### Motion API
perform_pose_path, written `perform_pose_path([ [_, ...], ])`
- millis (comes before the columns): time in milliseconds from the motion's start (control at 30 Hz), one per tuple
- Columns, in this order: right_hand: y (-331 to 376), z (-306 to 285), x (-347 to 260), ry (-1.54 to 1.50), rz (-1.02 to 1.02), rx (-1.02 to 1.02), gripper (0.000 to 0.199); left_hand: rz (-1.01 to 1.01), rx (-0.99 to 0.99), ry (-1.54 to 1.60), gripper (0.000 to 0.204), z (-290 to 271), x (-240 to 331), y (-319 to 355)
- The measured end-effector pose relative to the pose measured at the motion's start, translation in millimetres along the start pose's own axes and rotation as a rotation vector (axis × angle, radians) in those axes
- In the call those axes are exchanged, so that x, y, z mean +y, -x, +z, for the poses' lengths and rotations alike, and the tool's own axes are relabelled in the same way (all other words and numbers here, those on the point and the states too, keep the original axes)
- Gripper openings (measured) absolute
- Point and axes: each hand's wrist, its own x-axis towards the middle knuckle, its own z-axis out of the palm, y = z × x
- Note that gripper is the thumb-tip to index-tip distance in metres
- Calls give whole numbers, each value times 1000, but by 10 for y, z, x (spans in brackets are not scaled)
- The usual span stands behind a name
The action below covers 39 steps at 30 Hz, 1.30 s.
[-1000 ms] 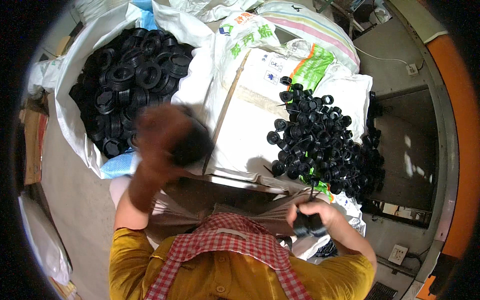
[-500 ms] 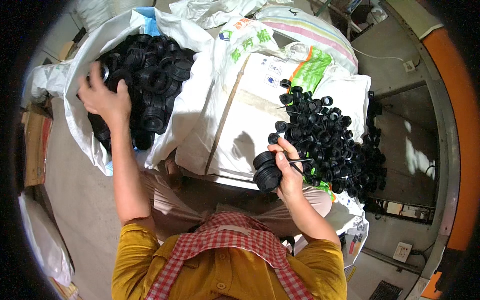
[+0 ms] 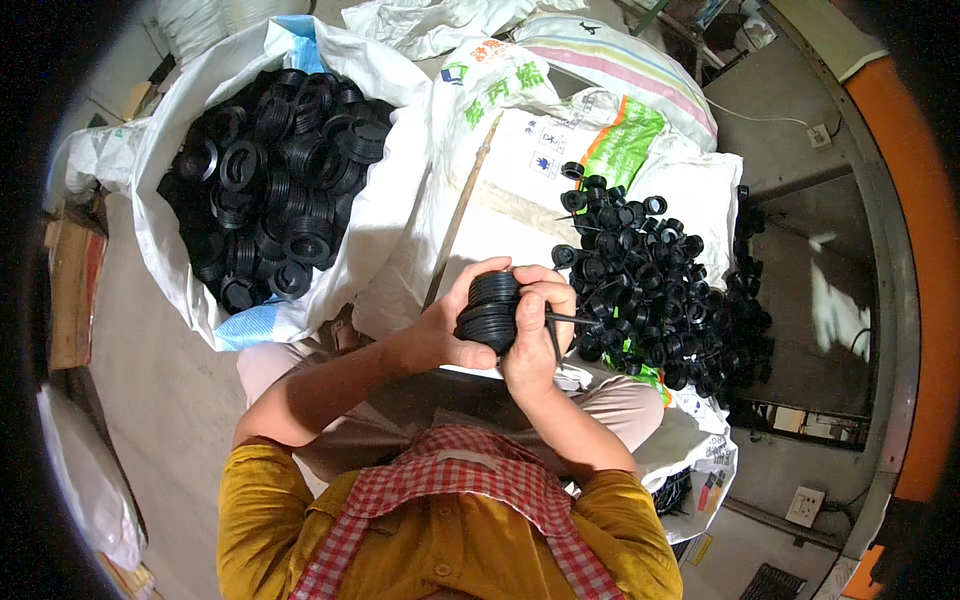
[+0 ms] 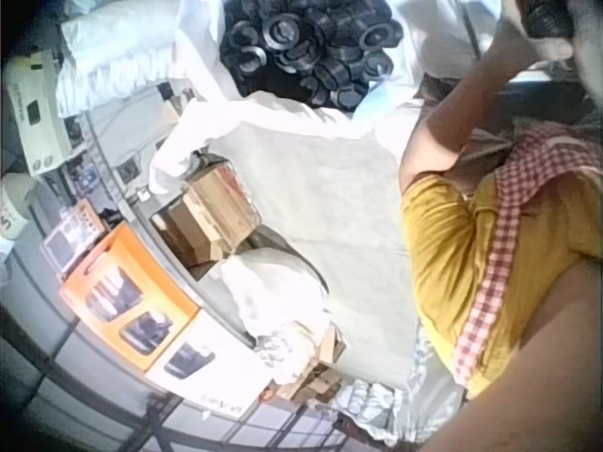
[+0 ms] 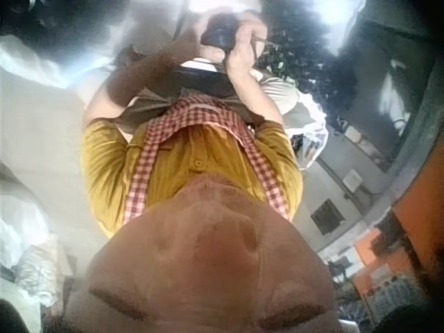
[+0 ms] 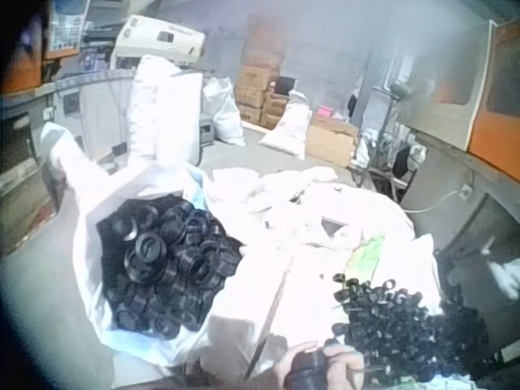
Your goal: The person sits on the floor and repeatedly picks up black plastic caps and small black plastic pieces, then presses them together to form assembled units. The assembled units are placed into a white sack to the left.
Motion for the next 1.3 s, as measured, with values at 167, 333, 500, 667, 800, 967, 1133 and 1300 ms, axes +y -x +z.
perform_pose_path([
  [167, -194, -186, 146, 322, -479, -302, 23, -159, -22, 174, 62, -129, -16, 30],
  [333, -444, -399, 79, 370, -651, -610, 23, -353, -162, 386, 66, -116, -99, 77],
  [500, -389, -404, 189, 418, -385, -537, 27, -263, 78, 285, 78, -11, -173, 70],
  [667, -210, -281, 247, 527, -18, -298, 28, -90, 206, -291, 71, -101, -224, 12],
  [800, -37, -269, 483, 489, 137, -157, 30, 263, 287, -846, 66, -96, -211, -19],
  [967, 74, -334, 420, 494, 277, -174, 34, 266, 199, -867, 67, -99, -233, 11],
  [1133, 86, -364, 352, 491, 329, -179, 38, 399, 146, -964, 69, -52, -261, 41],
  [1300, 174, -418, 431, 418, 373, -139, 37, 457, 105, -1027, 69, -26, -270, 38],
])
